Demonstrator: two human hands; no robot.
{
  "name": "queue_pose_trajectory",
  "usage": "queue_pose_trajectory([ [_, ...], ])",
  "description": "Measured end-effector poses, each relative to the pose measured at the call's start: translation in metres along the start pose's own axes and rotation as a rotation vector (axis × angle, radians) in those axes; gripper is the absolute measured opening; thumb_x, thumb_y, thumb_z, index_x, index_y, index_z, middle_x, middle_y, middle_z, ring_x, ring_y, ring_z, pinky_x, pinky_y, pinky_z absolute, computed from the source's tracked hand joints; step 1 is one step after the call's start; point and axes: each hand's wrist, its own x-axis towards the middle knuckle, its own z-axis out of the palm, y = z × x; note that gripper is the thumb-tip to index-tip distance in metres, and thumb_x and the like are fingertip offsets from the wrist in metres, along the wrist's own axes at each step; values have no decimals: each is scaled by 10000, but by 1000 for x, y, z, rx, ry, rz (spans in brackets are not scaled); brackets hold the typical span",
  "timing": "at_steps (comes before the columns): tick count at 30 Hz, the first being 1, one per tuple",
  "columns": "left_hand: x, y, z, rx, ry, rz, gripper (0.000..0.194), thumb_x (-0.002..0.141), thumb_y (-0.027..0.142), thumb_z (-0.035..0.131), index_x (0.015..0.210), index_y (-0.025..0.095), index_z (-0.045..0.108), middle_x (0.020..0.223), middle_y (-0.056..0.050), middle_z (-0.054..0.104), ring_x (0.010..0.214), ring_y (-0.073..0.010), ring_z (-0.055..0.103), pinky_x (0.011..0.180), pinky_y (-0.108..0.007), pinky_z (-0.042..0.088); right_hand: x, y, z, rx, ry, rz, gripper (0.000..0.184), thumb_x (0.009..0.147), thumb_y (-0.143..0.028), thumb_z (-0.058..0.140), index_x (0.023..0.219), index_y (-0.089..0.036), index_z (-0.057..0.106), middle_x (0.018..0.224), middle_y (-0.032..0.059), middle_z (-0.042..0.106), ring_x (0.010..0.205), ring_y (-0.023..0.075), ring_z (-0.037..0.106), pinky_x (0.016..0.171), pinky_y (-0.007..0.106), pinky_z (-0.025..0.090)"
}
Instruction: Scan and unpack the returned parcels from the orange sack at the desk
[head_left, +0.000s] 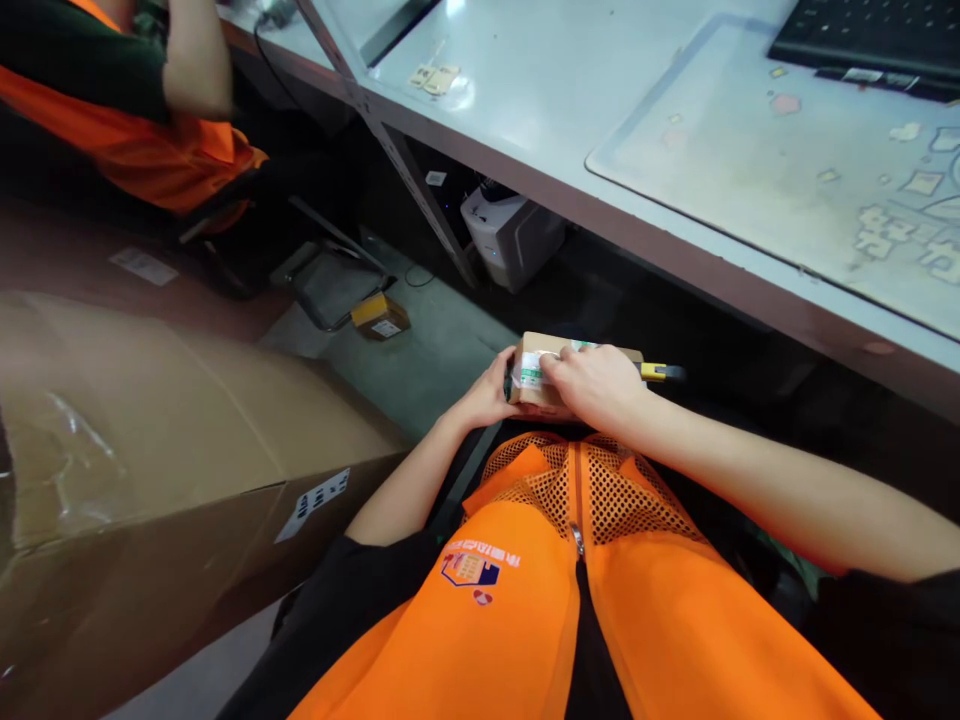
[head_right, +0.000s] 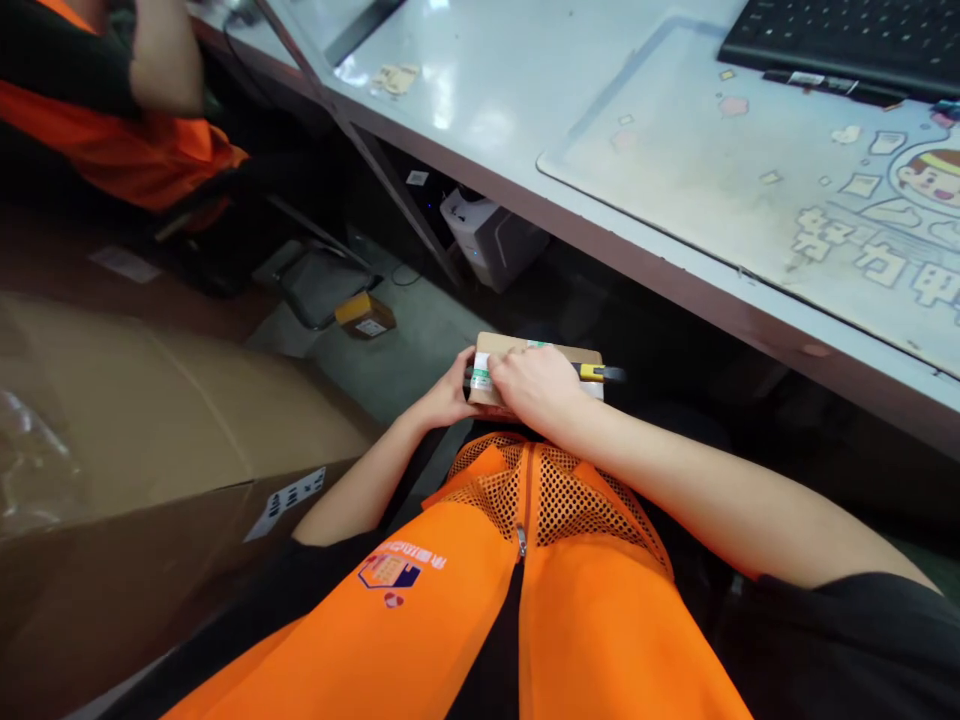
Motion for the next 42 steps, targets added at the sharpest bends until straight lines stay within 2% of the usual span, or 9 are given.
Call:
queue_pose_trajectory([
  [11,23,23,12,124,-69,101,1206,642,586,979,1598,166,374,1550,-223,527,1435,-434,539,1242,-574,423,-96,77,72,-94,-92,259,316,1128,-308,415,1150,-173,699,990,132,750,820,252,726,566,344,214],
  [18,22,6,4,41,-89,38,1236,677,581,955,1629,169,283,1589,-219,495,1461,-425,526,1251,-573,420,-148,107,111,-110,-176,442,303,1105,-273,453,1179,-196,736,999,95,773,785,251,748,526,333,198],
  [21,19,-3,-3,-17,-103,16,1252,692,566,951,1641,170,237,1595,-220,486,1459,-414,530,1250,-572,424,-167,108,89,-54,24,470,287,1096,-337,514,1161,-221,768,1038,69,793,782,242,749,537,326,326],
  [26,21,-2,-4,-87,-152,44,1252,704,540,954,1661,188,226,1609,-218,482,1489,-417,506,1271,-593,399,-144,119,-16,-31,750,490,362,1102,-443,525,1252,-244,787,1105,93,790,964,264,736,806,384,543],
  [29,22,0,-3,-126,-135,33,1259,706,560,948,1666,185,224,1622,-228,464,1491,-415,508,1261,-594,416,-100,168,-53,-47,773,670,435,1108,-463,509,1398,-238,743,1221,149,735,1125,336,699,914,489,525],
  [33,20,2,-4,-139,-138,21,1266,712,585,936,1667,174,213,1615,-241,474,1498,-417,498,1245,-609,431,-53,228,-51,35,625,805,466,1073,-362,630,1486,-149,673,1426,255,596,1346,418,556,1067,611,440],
  [36,19,5,-3,-153,-130,1,1259,699,551,957,1664,179,238,1626,-240,467,1506,-420,490,1263,-609,408,-49,210,-32,32,762,724,508,1058,-391,637,1450,-70,680,1410,284,587,1374,422,518,1116,631,387],
  [39,22,4,-2,-178,-136,-23,1275,685,536,970,1669,177,244,1630,-242,467,1496,-424,504,1271,-612,394,-58,149,2,134,932,348,452,1056,-421,600,1360,-109,719,1403,207,625,1357,342,546,1179,541,410],
  [42,24,6,-9,-139,-162,-40,1291,699,576,954,1683,169,224,1632,-250,464,1483,-425,520,1256,-616,415,-55,95,53,446,606,112,428,1012,-446,669,1341,-177,727,1359,169,667,1235,321,633,1087,507,521],
])
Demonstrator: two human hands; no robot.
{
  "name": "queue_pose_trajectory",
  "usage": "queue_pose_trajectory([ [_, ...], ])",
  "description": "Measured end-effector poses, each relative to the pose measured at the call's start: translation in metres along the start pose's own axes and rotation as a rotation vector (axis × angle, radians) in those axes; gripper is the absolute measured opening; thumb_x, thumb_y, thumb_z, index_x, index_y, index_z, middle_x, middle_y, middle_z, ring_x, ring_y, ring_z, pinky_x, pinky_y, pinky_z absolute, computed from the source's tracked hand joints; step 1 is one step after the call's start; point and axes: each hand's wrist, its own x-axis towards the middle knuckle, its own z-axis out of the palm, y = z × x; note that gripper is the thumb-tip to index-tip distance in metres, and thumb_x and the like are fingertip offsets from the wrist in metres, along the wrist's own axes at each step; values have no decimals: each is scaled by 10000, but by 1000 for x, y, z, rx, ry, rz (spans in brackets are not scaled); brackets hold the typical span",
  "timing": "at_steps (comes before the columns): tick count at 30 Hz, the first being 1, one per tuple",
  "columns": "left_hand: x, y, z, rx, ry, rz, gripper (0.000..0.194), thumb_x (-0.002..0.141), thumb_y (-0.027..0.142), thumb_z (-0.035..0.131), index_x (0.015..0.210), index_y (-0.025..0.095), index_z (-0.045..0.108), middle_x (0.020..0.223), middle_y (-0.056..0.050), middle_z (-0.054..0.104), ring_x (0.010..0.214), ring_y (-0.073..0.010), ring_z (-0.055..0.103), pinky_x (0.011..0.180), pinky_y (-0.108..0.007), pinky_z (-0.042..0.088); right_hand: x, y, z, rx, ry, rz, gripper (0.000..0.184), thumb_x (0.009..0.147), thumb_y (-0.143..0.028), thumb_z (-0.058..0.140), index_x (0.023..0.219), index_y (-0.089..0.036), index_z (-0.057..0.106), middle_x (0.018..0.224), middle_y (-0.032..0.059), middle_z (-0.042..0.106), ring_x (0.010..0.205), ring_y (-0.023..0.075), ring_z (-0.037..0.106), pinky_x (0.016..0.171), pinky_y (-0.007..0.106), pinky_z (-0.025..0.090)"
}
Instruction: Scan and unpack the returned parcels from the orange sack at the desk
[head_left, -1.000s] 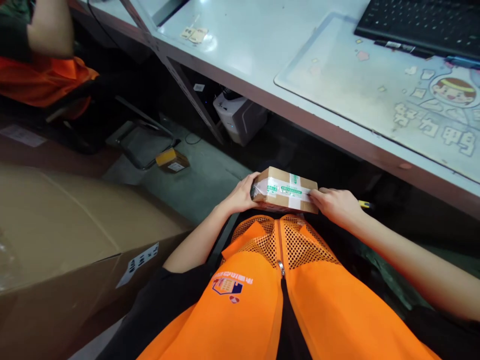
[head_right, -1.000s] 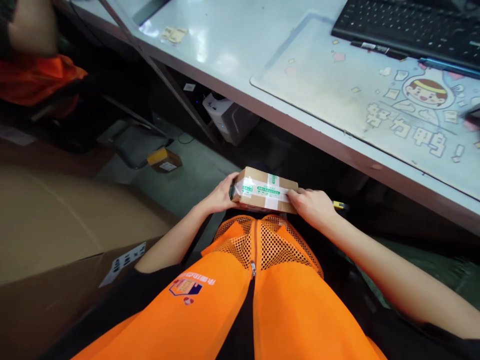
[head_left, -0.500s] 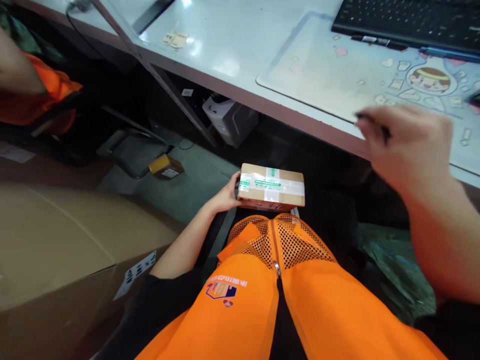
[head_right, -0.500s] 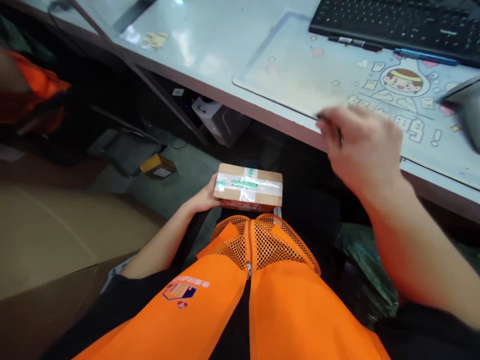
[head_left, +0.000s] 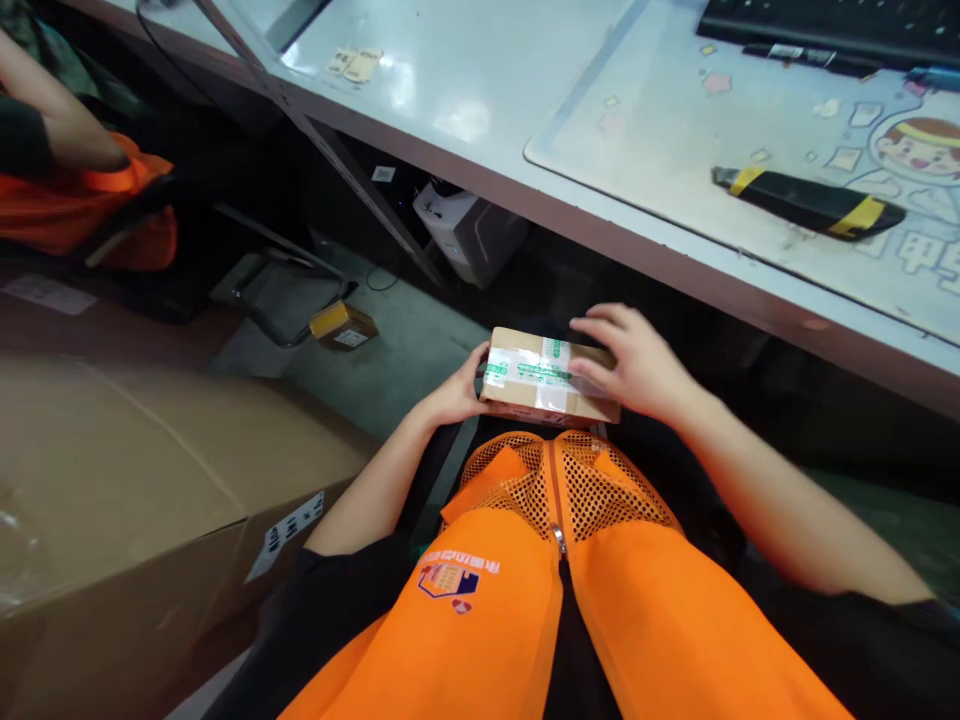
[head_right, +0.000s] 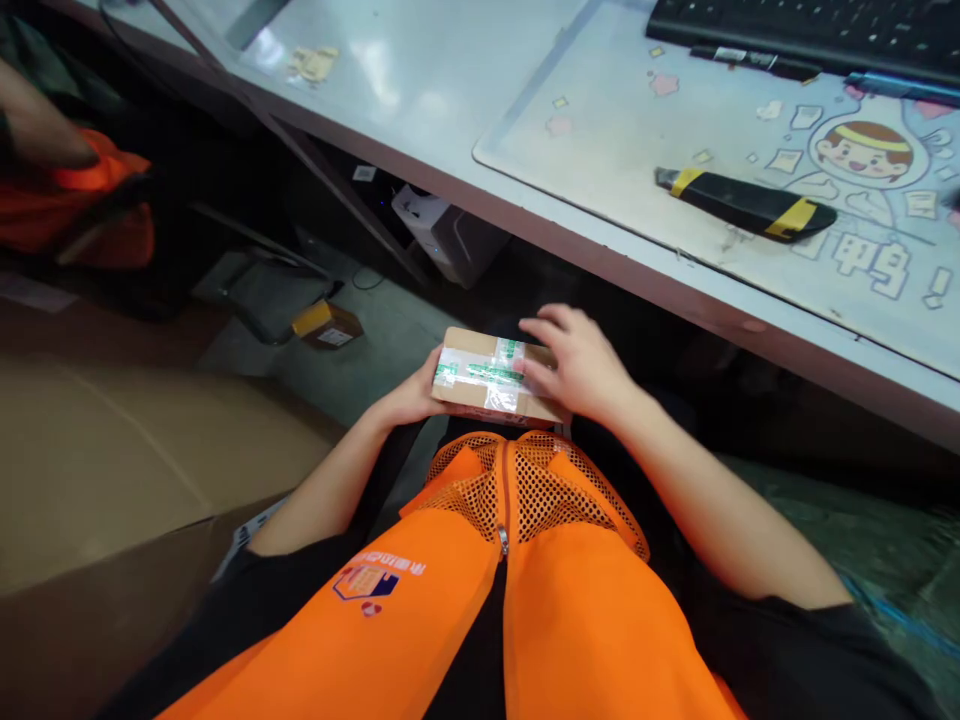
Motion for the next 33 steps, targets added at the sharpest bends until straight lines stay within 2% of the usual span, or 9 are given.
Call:
queue_pose_trajectory([
  [2,-6,14,-8,144,-24,18,1253,723,615,932,1679,161,261,1665,-255,420,1526,-431,467,1271,-616,395,-14,-2,35,105,-122,93,456,1012,-436,666,1393,-188,701,1337,162,678,1193,330,648,1041,525,533],
  [4,-19,40,-14,359,44,79,1174,760,643,903,1663,166,324,1697,-243,379,1573,-427,395,1296,-612,358,-20,1,57,150,-120,148,471,1025,-423,649,1432,-187,678,1308,151,689,1178,331,645,1025,525,520],
  [7,-38,90,-4,652,277,249,862,881,590,828,1569,198,489,1591,-189,534,1510,-371,482,1276,-569,389,-21,4,66,140,-78,150,468,1037,-434,639,1432,-186,679,1283,145,693,1152,330,637,997,509,507],
  [10,-39,115,27,813,232,416,553,979,522,746,1402,181,642,1402,-145,695,1354,-315,622,1179,-485,464,-15,2,62,86,-107,121,474,1048,-432,626,1433,-160,677,1266,153,698,1126,327,639,989,486,517],
  [13,-25,104,57,894,320,514,416,1018,478,713,1288,162,719,1268,-109,778,1238,-280,700,1074,-433,476,-11,0,56,-19,-166,92,487,1071,-425,589,1443,-121,667,1267,170,707,1126,327,651,997,449,534],
  [16,-13,86,70,916,440,567,301,1038,429,705,1205,186,762,1165,-53,823,1164,-240,741,1021,-410,456,-9,0,52,-179,-247,59,504,1095,-413,536,1478,-100,636,1293,188,714,1091,330,679,967,434,548],
  [23,-5,93,65,876,256,388,361,1088,484,595,1205,204,790,1174,-63,825,1178,-259,738,1019,-434,458,3,3,41,-294,-341,-26,519,1146,-405,373,1430,-67,646,1299,243,726,1121,320,711,891,367,537],
  [29,-28,96,76,805,174,293,330,1071,472,615,1250,249,780,1239,-71,805,1250,-291,703,1086,-496,466,38,44,30,-355,-353,402,484,1131,-412,356,1160,-121,742,973,224,771,877,340,727,742,371,445],
  [33,-37,115,61,816,120,332,293,1051,453,650,1190,216,752,1247,-95,771,1242,-290,664,1119,-498,471,40,60,48,-44,-383,452,465,1109,-452,440,937,-172,769,992,150,774,903,273,696,775,343,426],
])
